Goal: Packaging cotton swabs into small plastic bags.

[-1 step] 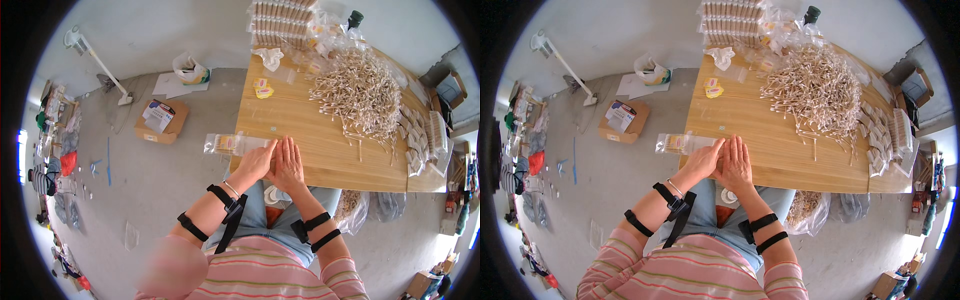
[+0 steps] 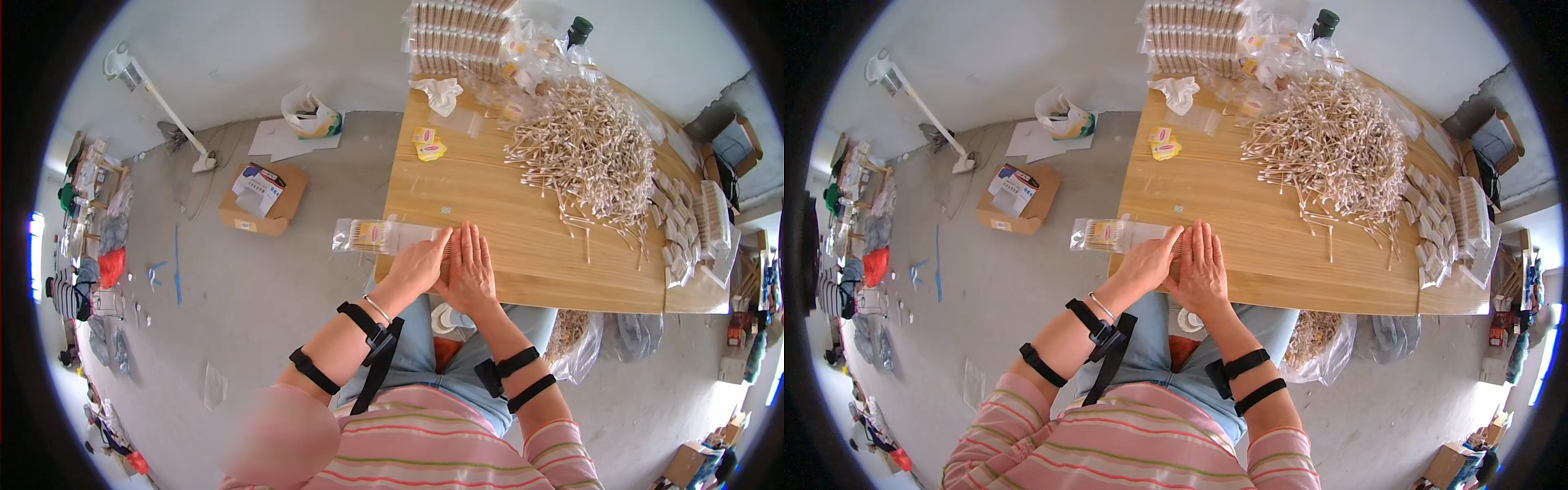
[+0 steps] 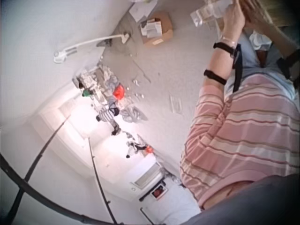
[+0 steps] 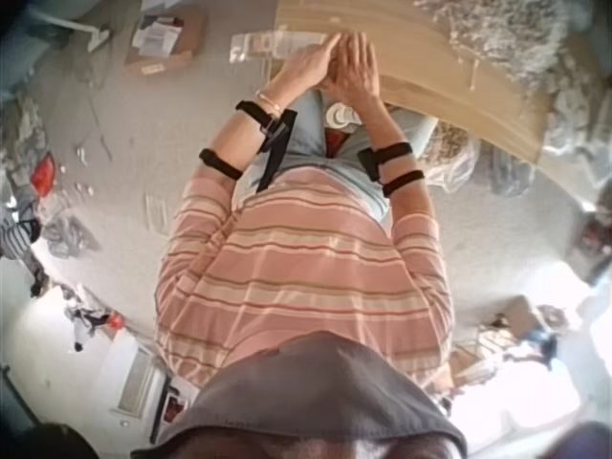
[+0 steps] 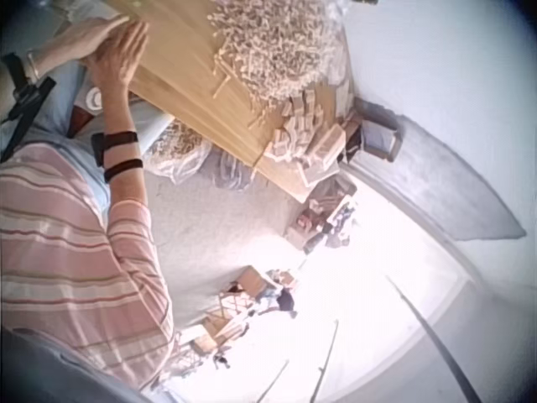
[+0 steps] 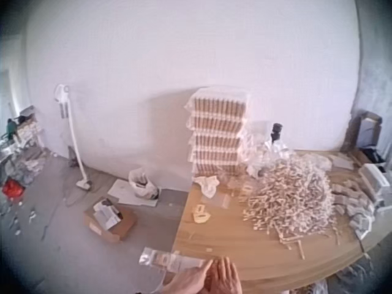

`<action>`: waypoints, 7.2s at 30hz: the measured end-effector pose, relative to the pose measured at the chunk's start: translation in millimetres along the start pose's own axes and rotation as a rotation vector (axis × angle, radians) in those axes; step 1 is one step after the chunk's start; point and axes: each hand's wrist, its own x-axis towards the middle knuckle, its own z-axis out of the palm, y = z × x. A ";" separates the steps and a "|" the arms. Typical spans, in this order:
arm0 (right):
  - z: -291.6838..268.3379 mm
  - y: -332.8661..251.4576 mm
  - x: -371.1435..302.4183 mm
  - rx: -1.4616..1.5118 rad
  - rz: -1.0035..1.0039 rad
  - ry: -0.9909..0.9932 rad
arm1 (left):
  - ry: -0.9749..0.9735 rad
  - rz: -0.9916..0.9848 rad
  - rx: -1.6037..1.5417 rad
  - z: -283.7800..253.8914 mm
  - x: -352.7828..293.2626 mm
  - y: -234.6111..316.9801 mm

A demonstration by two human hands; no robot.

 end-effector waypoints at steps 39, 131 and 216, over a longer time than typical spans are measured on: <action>15.6 -54.1 21.9 0.109 0.012 -0.039 | 0.370 0.044 -1.101 14.5 -12.8 -36.3; 59.2 -106.7 85.7 1.276 0.113 0.303 | 0.454 -0.367 -1.152 -0.4 -44.8 -125.6; 60.8 -120.8 93.7 0.776 0.076 0.314 | 0.667 -0.797 -1.637 8.9 -52.7 -76.1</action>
